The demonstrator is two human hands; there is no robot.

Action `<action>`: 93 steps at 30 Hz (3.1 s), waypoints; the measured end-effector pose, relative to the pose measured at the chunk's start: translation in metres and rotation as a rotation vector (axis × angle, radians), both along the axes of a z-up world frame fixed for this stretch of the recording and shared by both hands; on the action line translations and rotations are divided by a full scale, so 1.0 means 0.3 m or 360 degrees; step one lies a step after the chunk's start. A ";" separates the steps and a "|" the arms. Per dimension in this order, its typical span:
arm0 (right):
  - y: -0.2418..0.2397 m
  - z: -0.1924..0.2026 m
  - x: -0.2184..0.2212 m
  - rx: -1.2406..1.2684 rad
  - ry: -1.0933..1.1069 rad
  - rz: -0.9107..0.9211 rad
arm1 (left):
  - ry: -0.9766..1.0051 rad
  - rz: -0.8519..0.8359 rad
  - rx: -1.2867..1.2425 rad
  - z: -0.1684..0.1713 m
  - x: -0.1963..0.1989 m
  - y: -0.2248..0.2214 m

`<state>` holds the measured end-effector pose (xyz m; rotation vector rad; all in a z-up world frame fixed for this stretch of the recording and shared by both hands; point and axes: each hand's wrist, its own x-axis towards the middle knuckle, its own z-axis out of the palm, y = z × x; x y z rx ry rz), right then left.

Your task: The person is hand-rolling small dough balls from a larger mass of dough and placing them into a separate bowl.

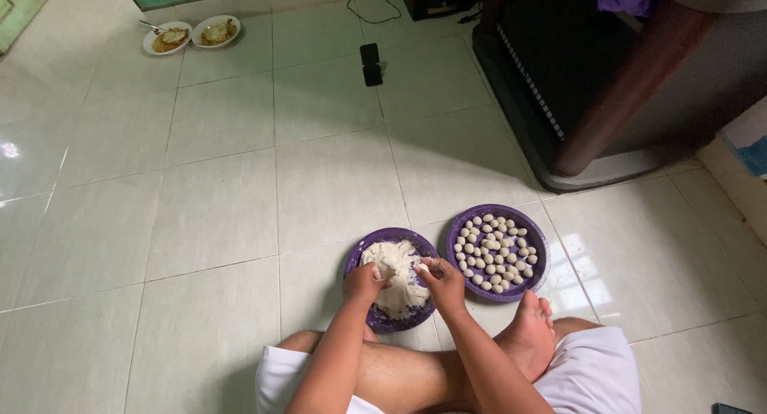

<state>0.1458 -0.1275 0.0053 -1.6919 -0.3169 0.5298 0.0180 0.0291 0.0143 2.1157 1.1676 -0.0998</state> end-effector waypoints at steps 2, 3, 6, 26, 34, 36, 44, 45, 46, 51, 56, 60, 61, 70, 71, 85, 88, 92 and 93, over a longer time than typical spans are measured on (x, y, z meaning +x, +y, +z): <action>-0.008 -0.004 0.002 0.0012 0.0017 -0.0008 | -0.0035 -0.0007 -0.0122 0.004 -0.010 -0.004; -0.005 -0.008 0.007 0.0015 0.0013 -0.0011 | -0.0039 -0.0010 -0.0119 0.004 -0.008 -0.001; 0.001 -0.009 0.007 0.0011 0.0029 -0.0014 | -0.0011 -0.0042 -0.0134 -0.008 -0.007 0.008; -0.026 0.097 -0.059 0.0018 -0.0299 0.0268 | -0.1100 0.0389 -0.1089 0.166 -0.075 -0.203; -0.011 0.036 -0.061 0.0181 -0.0425 0.0277 | -0.1134 0.0514 -0.0940 0.011 -0.012 -0.142; -0.020 0.033 -0.067 0.0165 -0.0430 0.0314 | -0.1143 0.0571 -0.1016 -0.007 -0.013 -0.138; -0.023 0.082 -0.057 0.0195 -0.0116 0.0395 | -0.1151 0.0567 -0.1165 0.031 -0.013 -0.127; -0.025 0.091 -0.063 0.0187 -0.0107 0.0398 | -0.1144 0.0575 -0.1171 0.035 -0.019 -0.132; -0.022 0.101 -0.062 0.0137 -0.0085 0.0362 | -0.1134 0.0533 -0.1213 0.040 -0.019 -0.132; -0.017 0.043 -0.054 -0.0182 -0.0399 0.0320 | -0.1167 0.0438 -0.1349 -0.018 -0.014 -0.117; -0.016 0.083 -0.074 -0.0013 -0.0589 0.0435 | -0.1324 0.0603 -0.1373 -0.049 -0.012 -0.097; -0.015 0.095 -0.074 0.0068 -0.0529 0.0482 | -0.1342 0.0650 -0.1364 -0.031 -0.009 -0.091; -0.016 0.082 -0.067 0.0031 -0.0587 0.0458 | -0.1387 0.0626 -0.1383 -0.019 -0.007 -0.100; -0.028 0.082 -0.089 -0.0135 -0.0890 0.0465 | -0.1317 0.0416 -0.1128 -0.065 0.001 -0.121; -0.027 0.066 -0.084 -0.0166 -0.0931 0.0485 | -0.1227 0.0367 -0.1081 -0.060 -0.002 -0.125; -0.019 0.036 -0.066 0.0041 -0.0644 0.0045 | -0.1307 0.0808 -0.1296 0.065 0.017 -0.141; -0.013 0.050 -0.134 0.0125 -0.0612 0.0271 | -0.1405 0.0802 -0.1476 0.153 0.021 -0.180; -0.022 0.106 -0.205 0.0376 -0.0579 0.0589 | -0.1535 0.0786 -0.1597 0.213 0.004 -0.186; -0.013 0.061 -0.180 0.0375 -0.0579 0.0592 | -0.1537 0.0788 -0.1597 0.235 0.003 -0.203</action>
